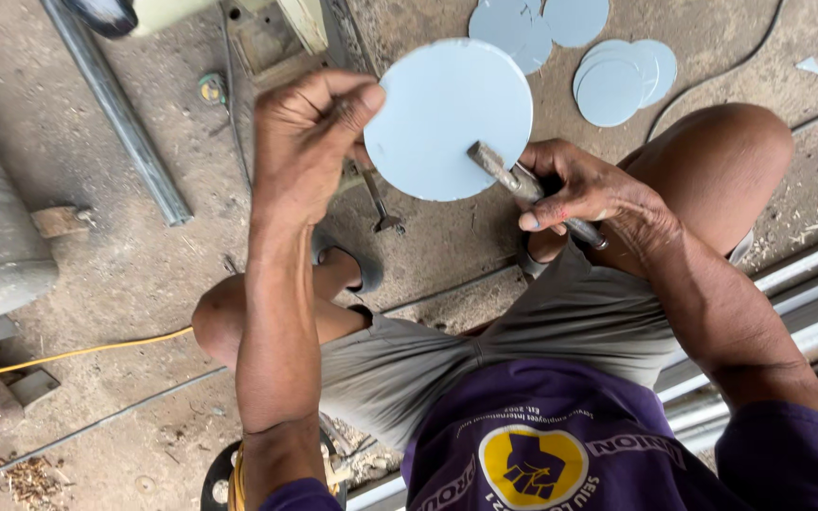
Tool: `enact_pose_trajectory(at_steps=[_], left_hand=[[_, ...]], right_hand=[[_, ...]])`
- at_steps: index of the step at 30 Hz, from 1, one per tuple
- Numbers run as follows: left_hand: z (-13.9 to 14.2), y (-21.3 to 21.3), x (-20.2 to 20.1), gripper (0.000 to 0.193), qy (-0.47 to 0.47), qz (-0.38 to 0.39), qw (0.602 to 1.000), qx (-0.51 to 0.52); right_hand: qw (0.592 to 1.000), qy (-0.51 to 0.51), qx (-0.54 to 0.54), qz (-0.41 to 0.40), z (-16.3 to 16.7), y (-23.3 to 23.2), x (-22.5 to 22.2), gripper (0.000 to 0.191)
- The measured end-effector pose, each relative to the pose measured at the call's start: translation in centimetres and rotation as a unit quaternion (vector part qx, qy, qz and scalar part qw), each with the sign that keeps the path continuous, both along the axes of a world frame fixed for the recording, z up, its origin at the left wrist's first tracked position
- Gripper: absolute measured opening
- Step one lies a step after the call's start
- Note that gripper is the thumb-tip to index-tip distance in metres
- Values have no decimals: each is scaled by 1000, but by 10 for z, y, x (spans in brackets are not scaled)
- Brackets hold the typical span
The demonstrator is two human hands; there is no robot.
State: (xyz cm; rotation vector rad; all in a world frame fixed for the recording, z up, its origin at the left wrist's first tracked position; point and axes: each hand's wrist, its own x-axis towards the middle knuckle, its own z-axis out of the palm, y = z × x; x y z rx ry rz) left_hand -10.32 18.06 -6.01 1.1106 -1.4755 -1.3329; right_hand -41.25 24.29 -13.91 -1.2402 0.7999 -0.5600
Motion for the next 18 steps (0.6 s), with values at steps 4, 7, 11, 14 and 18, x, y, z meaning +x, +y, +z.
enact_pose_trajectory(at_steps=[4, 7, 11, 14, 18], left_hand=[[-1, 4, 2, 22, 82, 28, 996, 24], [-4, 5, -2, 25, 73, 22, 995, 60], [-6, 7, -4, 22, 7, 19, 998, 63], [-5, 7, -3, 22, 5, 17, 998, 59], [-7, 8, -2, 21, 9, 25, 998, 51]], right_hand=[[989, -106, 106, -13, -4, 2, 5, 64], [979, -154, 134, -16, -3, 4, 7, 58], [980, -154, 124, -10, -4, 5, 9, 54], [963, -207, 172, 7, -7, 5, 9, 52], [958, -219, 177, 53, -18, 3, 8, 53]])
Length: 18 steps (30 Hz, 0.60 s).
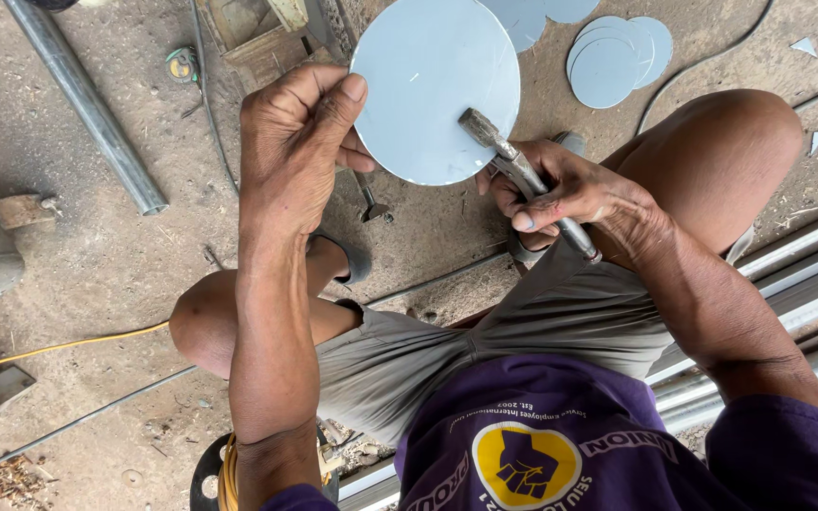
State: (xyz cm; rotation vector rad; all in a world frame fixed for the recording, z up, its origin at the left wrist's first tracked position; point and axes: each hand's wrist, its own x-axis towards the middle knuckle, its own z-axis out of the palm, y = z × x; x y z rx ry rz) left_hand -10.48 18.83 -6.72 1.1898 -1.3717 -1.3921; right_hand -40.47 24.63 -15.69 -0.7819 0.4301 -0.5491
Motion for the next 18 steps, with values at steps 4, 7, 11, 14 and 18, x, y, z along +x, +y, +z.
enact_pose_trajectory(at_steps=[4, 7, 11, 14, 18], left_hand=[[-10, -1, -3, 20, 36, 28, 999, -21], [-19, -2, -4, 19, 74, 52, 996, -21], [-28, -1, -3, 16, 68, 74, 995, -25], [-29, -1, -3, 15, 104, 74, 992, 3], [-26, -4, -1, 13, 149, 82, 982, 82]], right_hand=[[985, 122, -119, -28, -14, -5, 2, 55], [983, 138, -115, -42, -19, -6, 5, 55], [928, 320, -188, -39, -7, -1, 5, 56], [897, 386, -212, -47, 3, -2, 10, 52], [874, 413, -249, -57, 11, -4, 13, 78]])
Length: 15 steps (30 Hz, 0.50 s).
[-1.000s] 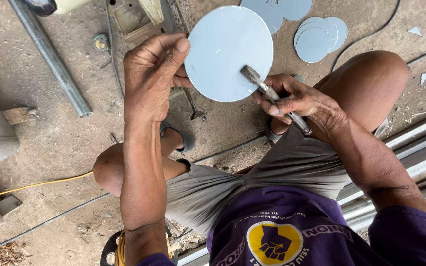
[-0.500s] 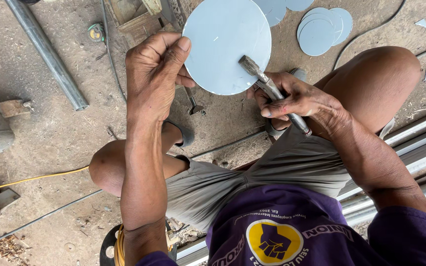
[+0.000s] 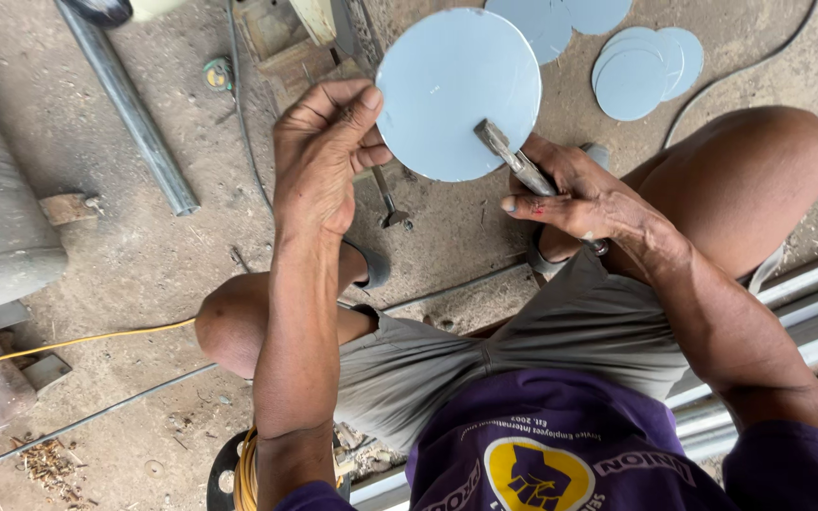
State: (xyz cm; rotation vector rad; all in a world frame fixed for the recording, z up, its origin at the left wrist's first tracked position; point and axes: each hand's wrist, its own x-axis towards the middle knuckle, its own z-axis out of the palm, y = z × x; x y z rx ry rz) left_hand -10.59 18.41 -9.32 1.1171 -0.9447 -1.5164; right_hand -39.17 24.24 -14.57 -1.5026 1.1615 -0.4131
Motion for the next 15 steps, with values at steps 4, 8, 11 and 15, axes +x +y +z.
enact_pose_trajectory(at_steps=[4, 8, 11, 15], left_hand=[[-2, -6, -1, 15, 71, 54, 995, 39], [-42, 22, -38, 29, -84, 76, 991, 76], [-96, 77, -89, 42, -154, -184, 964, 115], [-135, 110, -120, 31, -66, -297, 950, 73]], right_hand=[[998, -3, -15, -53, -1, -2, -2, 56], [981, -118, 38, -149, -6, -10, -2, 51], [950, -220, 78, -205, -10, -16, 1, 55], [894, -358, 115, -242, -12, -16, 2, 60]])
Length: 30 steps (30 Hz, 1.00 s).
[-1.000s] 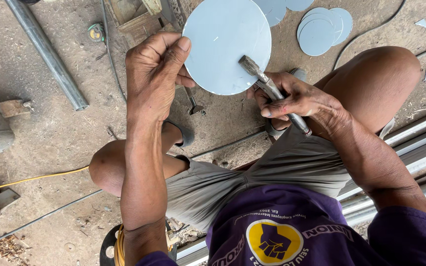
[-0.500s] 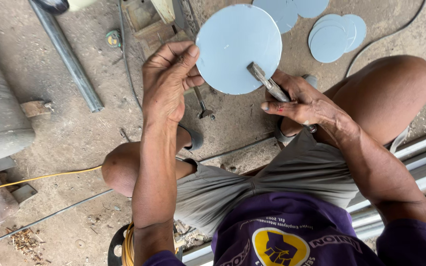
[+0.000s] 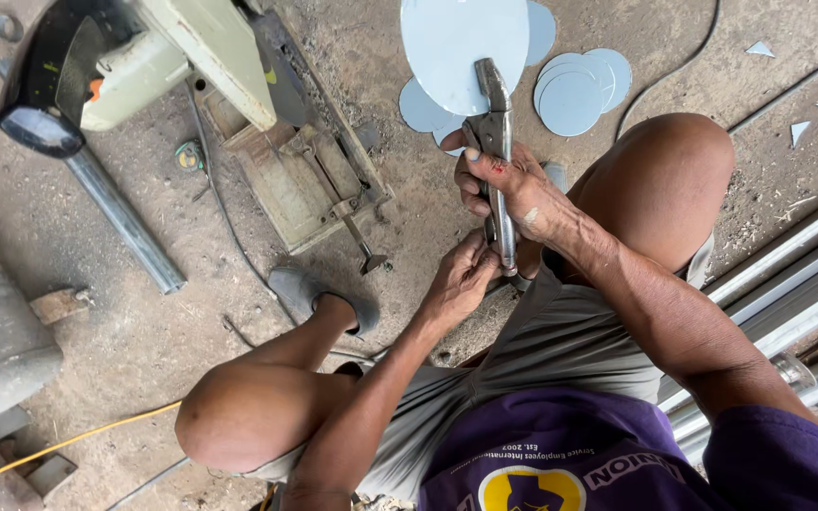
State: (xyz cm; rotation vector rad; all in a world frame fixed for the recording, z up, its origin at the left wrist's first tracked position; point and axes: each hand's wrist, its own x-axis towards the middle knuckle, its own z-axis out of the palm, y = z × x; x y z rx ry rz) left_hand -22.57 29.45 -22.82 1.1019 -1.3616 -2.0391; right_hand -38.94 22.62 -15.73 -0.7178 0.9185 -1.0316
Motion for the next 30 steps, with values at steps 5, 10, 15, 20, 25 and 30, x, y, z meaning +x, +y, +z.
enact_pose_trajectory(at_steps=[5, 10, 15, 20, 25, 30], left_hand=[[-14, -2, -4, 21, 43, 59, 997, 26], [-19, -11, 4, 24, 5, 52, 998, -41], [-20, -17, 11, 23, -17, -4, 989, -145], [-18, -19, 8, 20, -189, -19, 940, -282], [-16, -16, 6, 35, -164, -49, 941, -293], [-13, -12, 2, 39, -212, -42, 927, -306]], right_hand=[[981, 179, -67, 24, 2, 1, 6, 61], [961, 278, 5, 11, 3, 2, 21, 70], [966, 256, -22, -30, -2, 4, 19, 66], [971, 233, -8, -46, -9, 10, 22, 67], [985, 147, 54, -66, -17, 7, 18, 61], [983, 153, 65, -80, -26, 10, 9, 44]])
